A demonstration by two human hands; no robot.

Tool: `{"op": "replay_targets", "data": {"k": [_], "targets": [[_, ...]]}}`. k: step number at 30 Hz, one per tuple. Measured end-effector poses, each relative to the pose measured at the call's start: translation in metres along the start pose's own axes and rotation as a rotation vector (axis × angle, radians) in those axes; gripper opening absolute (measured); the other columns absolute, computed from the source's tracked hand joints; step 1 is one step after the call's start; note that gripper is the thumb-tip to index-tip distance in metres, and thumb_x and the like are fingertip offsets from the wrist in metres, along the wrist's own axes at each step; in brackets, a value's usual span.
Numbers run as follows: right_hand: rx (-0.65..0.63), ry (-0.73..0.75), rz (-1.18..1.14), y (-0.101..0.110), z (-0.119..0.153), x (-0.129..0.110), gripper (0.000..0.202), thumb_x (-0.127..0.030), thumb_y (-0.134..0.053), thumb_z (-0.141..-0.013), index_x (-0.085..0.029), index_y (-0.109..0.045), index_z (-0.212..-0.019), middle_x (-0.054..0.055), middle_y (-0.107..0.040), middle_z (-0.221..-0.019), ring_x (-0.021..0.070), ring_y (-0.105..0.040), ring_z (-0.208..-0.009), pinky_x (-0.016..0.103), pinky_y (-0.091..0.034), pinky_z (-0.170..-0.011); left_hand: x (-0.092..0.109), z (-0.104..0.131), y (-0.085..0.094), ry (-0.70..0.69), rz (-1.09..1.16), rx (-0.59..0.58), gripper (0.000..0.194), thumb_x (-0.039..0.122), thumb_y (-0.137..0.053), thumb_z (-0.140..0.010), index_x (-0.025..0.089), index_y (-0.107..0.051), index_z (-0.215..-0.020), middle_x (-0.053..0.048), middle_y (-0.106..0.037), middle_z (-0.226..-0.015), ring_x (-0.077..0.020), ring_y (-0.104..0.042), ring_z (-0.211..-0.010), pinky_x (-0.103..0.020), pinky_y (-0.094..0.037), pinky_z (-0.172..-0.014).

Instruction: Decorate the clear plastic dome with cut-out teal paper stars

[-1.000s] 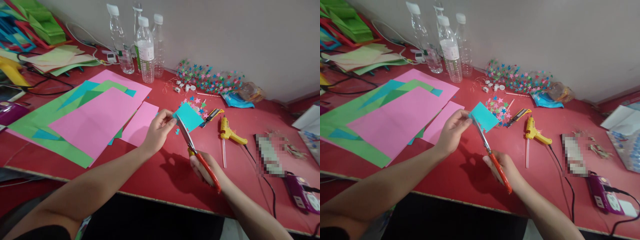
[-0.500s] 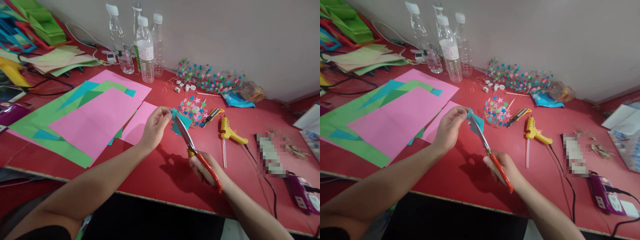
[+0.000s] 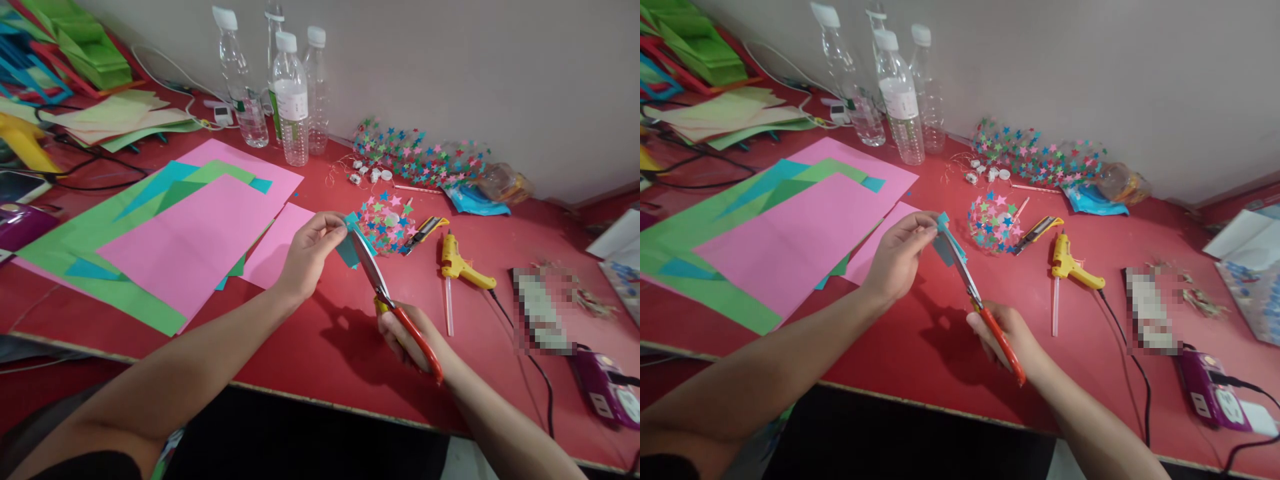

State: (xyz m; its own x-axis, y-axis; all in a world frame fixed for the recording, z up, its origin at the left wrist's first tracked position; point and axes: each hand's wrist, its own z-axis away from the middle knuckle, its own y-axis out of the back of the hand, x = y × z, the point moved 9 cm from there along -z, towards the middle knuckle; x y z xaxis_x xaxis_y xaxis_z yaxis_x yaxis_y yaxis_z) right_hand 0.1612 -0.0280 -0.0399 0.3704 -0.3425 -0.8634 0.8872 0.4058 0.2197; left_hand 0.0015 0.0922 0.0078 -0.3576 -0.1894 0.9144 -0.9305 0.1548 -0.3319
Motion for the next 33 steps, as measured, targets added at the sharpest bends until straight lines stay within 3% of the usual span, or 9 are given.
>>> {"op": "replay_targets", "data": {"k": [11,33], "targets": [[-0.003,0.101,0.113,0.009,0.004,-0.016,0.06,-0.081,-0.046,-0.082,-0.022,-0.04,-0.071,-0.007,-0.041,-0.05,0.0065,-0.035,-0.042,0.022,-0.027,-0.042,0.024,-0.004,-0.004,-0.122,-0.239,-0.097,0.008,0.025,-0.061,-0.086,0.021,-0.063,-0.079,-0.003,-0.061,-0.095,-0.0173,-0.057,-0.09,-0.035,-0.044,-0.088],[0.058,0.052,0.154,0.014,0.004,-0.014,0.056,-0.076,-0.05,-0.084,-0.023,-0.039,-0.07,-0.006,-0.039,-0.05,0.0072,-0.033,-0.043,0.023,-0.025,-0.041,0.024,-0.004,-0.005,-0.116,-0.319,-0.126,0.009,0.026,-0.061,-0.085,0.02,-0.062,-0.079,-0.003,-0.06,-0.089,-0.0177,-0.056,-0.086,-0.034,-0.045,-0.085]]}}
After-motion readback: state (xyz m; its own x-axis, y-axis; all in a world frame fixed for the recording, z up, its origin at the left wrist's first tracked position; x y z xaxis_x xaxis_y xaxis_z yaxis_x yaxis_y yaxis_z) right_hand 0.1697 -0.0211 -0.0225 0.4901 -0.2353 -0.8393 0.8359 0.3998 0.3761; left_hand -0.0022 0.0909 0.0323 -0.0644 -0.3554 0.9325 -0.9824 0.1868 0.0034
